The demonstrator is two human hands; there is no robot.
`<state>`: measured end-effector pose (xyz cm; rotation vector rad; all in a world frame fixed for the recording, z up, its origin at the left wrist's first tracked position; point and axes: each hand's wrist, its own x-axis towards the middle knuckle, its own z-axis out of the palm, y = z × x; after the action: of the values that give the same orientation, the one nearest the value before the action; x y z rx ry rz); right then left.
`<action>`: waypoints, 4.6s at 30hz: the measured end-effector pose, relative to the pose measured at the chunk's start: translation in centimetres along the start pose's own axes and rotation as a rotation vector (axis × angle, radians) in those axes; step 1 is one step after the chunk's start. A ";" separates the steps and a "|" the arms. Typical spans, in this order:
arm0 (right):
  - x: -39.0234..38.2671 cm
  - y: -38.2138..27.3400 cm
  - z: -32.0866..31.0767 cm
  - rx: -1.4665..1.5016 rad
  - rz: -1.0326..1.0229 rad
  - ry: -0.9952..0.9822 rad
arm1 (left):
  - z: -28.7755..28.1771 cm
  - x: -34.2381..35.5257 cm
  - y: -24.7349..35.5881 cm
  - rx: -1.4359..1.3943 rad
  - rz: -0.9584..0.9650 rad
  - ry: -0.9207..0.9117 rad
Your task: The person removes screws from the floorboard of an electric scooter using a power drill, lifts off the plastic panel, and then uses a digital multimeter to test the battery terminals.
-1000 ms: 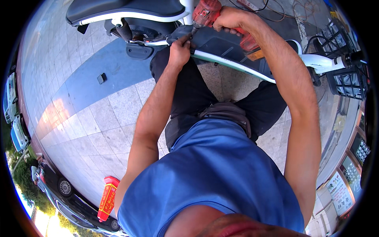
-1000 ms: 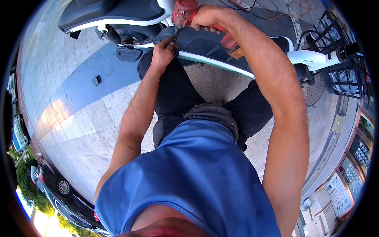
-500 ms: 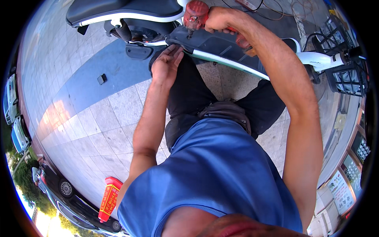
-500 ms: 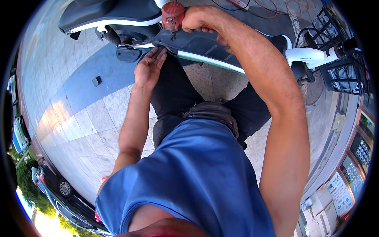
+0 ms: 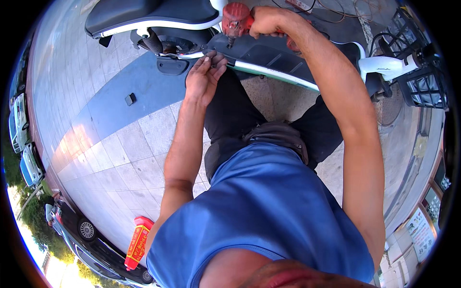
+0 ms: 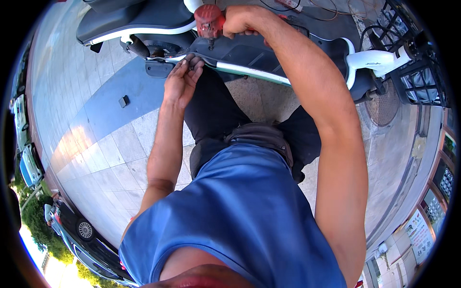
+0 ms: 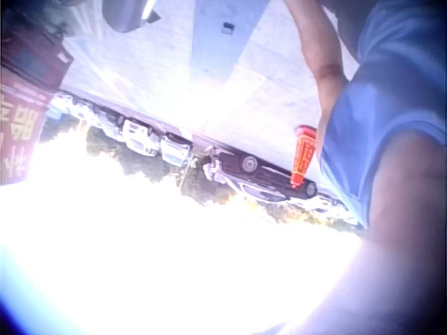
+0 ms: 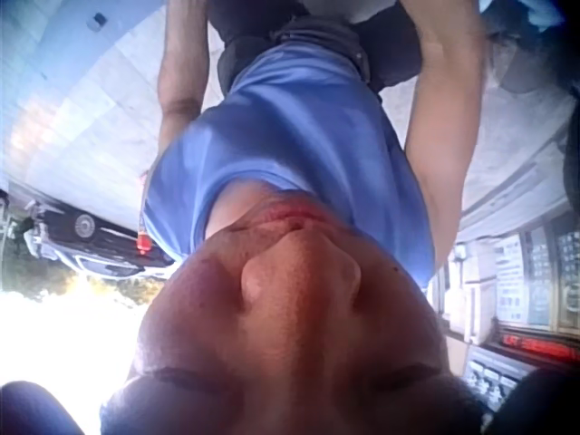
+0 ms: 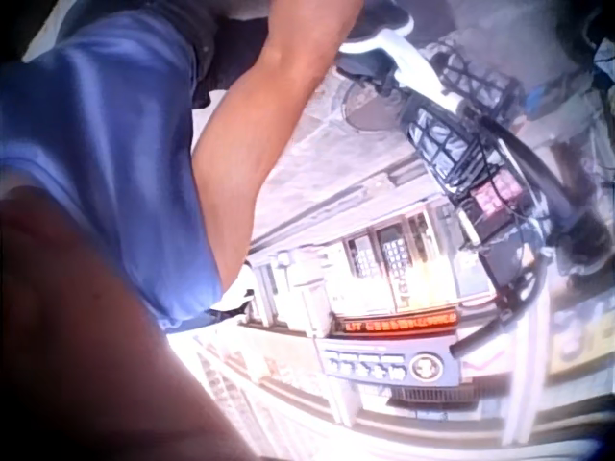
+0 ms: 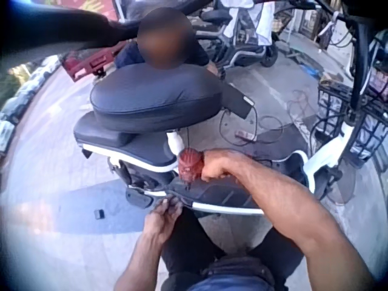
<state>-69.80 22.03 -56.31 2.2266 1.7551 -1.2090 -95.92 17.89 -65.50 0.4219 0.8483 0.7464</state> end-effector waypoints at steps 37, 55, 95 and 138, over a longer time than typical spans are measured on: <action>-14.4 6.6 7.3 0.960 -0.111 0.354 | 4.5 3.3 0.1 -0.082 -0.176 -0.240; -4.8 8.9 1.5 0.218 -0.013 0.431 | 10.4 15.4 -7.4 0.175 0.123 0.132; 10.7 3.1 -4.8 -0.068 -0.026 0.188 | 9.4 16.5 -10.1 0.305 0.242 0.228; -1.0 8.8 -1.6 0.616 -0.165 0.217 | -0.3 -6.2 -0.6 0.174 0.105 0.206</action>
<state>-61.54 18.95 -58.15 2.6574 1.8595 -1.8098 -98.60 12.91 -62.80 0.5549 1.0958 0.8254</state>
